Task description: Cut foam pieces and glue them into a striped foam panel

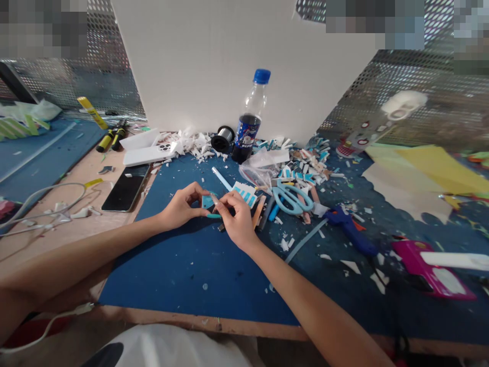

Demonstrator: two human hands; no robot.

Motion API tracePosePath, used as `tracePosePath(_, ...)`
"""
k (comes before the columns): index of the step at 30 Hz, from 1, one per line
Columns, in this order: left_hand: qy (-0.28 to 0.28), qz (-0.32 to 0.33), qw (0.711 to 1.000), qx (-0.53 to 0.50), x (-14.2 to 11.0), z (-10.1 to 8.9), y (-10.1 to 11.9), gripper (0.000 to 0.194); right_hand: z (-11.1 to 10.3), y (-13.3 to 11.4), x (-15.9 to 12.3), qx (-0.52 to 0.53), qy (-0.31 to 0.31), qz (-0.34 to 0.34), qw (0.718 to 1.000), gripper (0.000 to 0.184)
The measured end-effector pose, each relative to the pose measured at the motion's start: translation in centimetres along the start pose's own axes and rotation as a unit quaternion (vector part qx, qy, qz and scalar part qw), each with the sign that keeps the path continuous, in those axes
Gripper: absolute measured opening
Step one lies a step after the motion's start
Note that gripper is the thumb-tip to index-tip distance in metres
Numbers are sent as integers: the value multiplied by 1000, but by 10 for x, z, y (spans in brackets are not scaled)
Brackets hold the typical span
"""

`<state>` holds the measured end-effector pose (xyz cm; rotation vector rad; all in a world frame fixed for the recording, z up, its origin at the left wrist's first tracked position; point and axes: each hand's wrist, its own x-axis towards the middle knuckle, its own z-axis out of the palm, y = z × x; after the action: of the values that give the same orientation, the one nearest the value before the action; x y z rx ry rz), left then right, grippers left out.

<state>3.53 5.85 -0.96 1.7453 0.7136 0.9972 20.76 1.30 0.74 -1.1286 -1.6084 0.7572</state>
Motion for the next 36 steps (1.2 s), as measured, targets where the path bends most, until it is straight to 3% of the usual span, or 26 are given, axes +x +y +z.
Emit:
tracePosePath(13,-17,-12,999,-27,0,0,0,39,-1,6,-1,6,-4,2,1000,21)
tracePosePath(36,-51,-14,997,-54,-1,0,1,39,-2,3,2,44,2,14,999,29)
